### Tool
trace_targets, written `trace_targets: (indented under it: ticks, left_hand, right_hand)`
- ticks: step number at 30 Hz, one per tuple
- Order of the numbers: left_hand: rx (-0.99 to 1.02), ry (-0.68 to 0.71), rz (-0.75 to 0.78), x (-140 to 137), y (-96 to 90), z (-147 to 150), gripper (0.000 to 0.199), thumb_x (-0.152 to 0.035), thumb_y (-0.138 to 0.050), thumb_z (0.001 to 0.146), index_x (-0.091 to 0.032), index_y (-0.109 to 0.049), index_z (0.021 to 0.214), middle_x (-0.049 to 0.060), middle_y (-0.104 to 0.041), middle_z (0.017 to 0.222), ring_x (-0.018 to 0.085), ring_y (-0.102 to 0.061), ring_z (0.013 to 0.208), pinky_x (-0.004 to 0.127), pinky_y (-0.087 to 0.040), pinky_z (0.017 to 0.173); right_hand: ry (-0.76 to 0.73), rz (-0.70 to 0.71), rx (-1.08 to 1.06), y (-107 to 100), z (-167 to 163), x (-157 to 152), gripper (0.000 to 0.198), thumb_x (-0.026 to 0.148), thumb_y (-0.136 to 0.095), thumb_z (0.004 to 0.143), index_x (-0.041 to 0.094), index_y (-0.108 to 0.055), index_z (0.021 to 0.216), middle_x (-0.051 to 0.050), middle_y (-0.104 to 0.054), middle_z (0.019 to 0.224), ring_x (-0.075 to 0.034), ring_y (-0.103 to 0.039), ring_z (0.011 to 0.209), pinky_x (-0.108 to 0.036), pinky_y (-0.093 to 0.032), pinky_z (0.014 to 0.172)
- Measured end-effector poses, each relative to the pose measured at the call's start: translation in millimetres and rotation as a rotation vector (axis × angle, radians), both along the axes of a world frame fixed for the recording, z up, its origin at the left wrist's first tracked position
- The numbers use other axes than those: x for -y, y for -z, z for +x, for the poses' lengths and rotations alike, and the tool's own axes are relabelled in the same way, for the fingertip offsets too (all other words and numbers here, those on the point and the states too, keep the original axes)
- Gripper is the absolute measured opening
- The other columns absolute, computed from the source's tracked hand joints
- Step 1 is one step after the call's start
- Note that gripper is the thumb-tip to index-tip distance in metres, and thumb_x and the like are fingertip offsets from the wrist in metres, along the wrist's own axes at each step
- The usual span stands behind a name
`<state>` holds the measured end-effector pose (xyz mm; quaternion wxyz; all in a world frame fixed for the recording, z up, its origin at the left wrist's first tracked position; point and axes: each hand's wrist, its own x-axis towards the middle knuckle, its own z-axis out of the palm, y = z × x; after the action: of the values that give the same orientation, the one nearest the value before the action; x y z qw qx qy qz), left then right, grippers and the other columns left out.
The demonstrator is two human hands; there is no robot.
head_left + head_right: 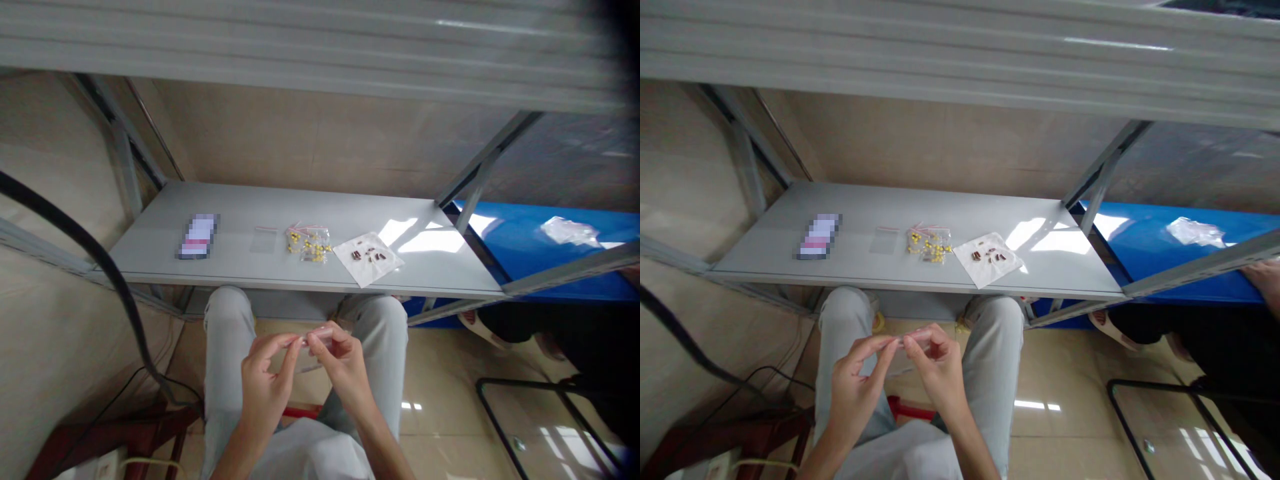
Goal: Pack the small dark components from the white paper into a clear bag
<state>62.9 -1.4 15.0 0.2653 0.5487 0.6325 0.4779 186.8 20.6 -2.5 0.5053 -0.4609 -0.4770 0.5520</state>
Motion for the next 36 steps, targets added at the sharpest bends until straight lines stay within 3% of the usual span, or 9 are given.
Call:
trace_targets:
  ticks: [10, 12, 14, 17, 22, 25, 27, 32, 36]
  left_hand:
    - [-0.020, 0.062, -0.031, -0.8, 3.6, -0.9, 0.017, -0.030, -0.059, 0.079, -0.019, -0.066, 0.067, 0.001, -0.067, 0.067, 0.015, -0.062, 0.067, 0.023, -0.048, 0.066]
    - [0.032, 0.038, -0.086, -3.6, 4.9, -3.3, 0.018, -0.032, -0.059, 0.079, -0.019, -0.067, 0.070, 0.001, -0.069, 0.070, 0.016, -0.063, 0.069, 0.023, -0.048, 0.067]
    - [0.082, -0.046, -0.113, -6.8, 5.8, -6.4, 0.019, -0.034, -0.058, 0.080, -0.019, -0.069, 0.077, 0.002, -0.071, 0.076, 0.017, -0.064, 0.073, 0.024, -0.049, 0.068]
    - [0.103, -0.173, -0.065, -10.4, 6.1, -8.4, 0.018, -0.034, -0.060, 0.080, -0.020, -0.070, 0.083, 0.003, -0.071, 0.083, 0.018, -0.064, 0.078, 0.027, -0.050, 0.072]
    - [0.096, 0.036, 0.082, -10.1, 2.8, 0.6, 0.017, -0.028, -0.060, 0.080, -0.022, -0.070, 0.092, 0.005, -0.068, 0.099, 0.020, -0.063, 0.093, 0.032, -0.050, 0.085]
    - [0.047, 0.181, 0.109, -8.2, 0.5, 6.8, 0.019, -0.024, -0.058, 0.081, -0.024, -0.069, 0.097, 0.006, -0.065, 0.107, 0.019, -0.059, 0.101, 0.031, -0.048, 0.089]
    - [0.027, 0.195, 0.095, -7.5, 1.0, 8.1, 0.019, -0.022, -0.057, 0.082, -0.024, -0.068, 0.098, 0.005, -0.065, 0.104, 0.018, -0.059, 0.099, 0.030, -0.046, 0.089]
    - [0.023, -0.153, 0.024, -12.4, 9.0, -0.4, 0.019, -0.031, -0.064, 0.077, -0.020, -0.061, 0.092, 0.001, -0.061, 0.080, 0.015, -0.057, 0.076, 0.026, -0.045, 0.070]
    - [0.086, -0.073, -0.042, -19.9, 13.1, -11.0, 0.016, -0.033, -0.061, 0.078, -0.019, -0.063, 0.086, 0.001, -0.063, 0.079, 0.014, -0.056, 0.076, 0.025, -0.042, 0.069]
  right_hand:
    - [-0.013, -0.005, 0.049, 6.4, 0.5, 0.0, 0.019, 0.036, -0.060, 0.081, 0.018, -0.062, 0.073, -0.001, -0.060, 0.065, -0.014, -0.056, 0.061, -0.024, -0.044, 0.057]
    - [-0.006, -0.007, 0.104, 8.6, 1.2, -1.8, 0.018, 0.035, -0.061, 0.080, 0.019, -0.064, 0.088, -0.004, -0.065, 0.077, -0.016, -0.060, 0.071, -0.027, -0.047, 0.063]
    - [0.082, 0.059, 0.213, 8.1, 1.3, -2.5, 0.033, 0.032, -0.067, 0.075, 0.021, -0.061, 0.106, -0.007, -0.065, 0.097, -0.021, -0.060, 0.089, -0.033, -0.048, 0.076]
    - [0.144, 0.203, 0.316, 2.6, -1.3, 0.1, 0.038, 0.028, -0.068, 0.074, 0.024, -0.061, 0.111, -0.008, -0.060, 0.114, -0.024, -0.053, 0.107, -0.041, -0.042, 0.093]
    - [-0.037, 0.234, 0.163, -0.7, -11.7, 7.0, 0.041, 0.028, -0.058, 0.083, 0.027, -0.055, 0.123, -0.007, -0.057, 0.123, -0.022, -0.053, 0.112, -0.038, -0.043, 0.095]
    - [0.022, 0.128, 0.095, 2.6, -12.3, 5.9, 0.034, 0.030, -0.054, 0.086, 0.026, -0.058, 0.119, -0.007, -0.061, 0.118, -0.021, -0.057, 0.106, -0.035, -0.046, 0.090]
    - [0.075, 0.076, 0.083, 3.7, -9.2, 2.7, 0.025, 0.032, -0.050, 0.088, 0.023, -0.065, 0.106, -0.006, -0.067, 0.105, -0.019, -0.061, 0.093, -0.032, -0.048, 0.082]
    - [0.163, 0.059, 0.096, 2.7, -0.2, -4.7, 0.025, 0.037, -0.053, 0.085, 0.018, -0.068, 0.078, -0.002, -0.066, 0.071, -0.014, -0.057, 0.064, -0.027, -0.046, 0.064]
    - [0.134, 0.021, 0.050, 3.7, 0.1, -5.3, 0.024, 0.038, -0.055, 0.084, 0.018, -0.068, 0.079, -0.002, -0.065, 0.069, -0.012, -0.054, 0.059, -0.024, -0.043, 0.058]
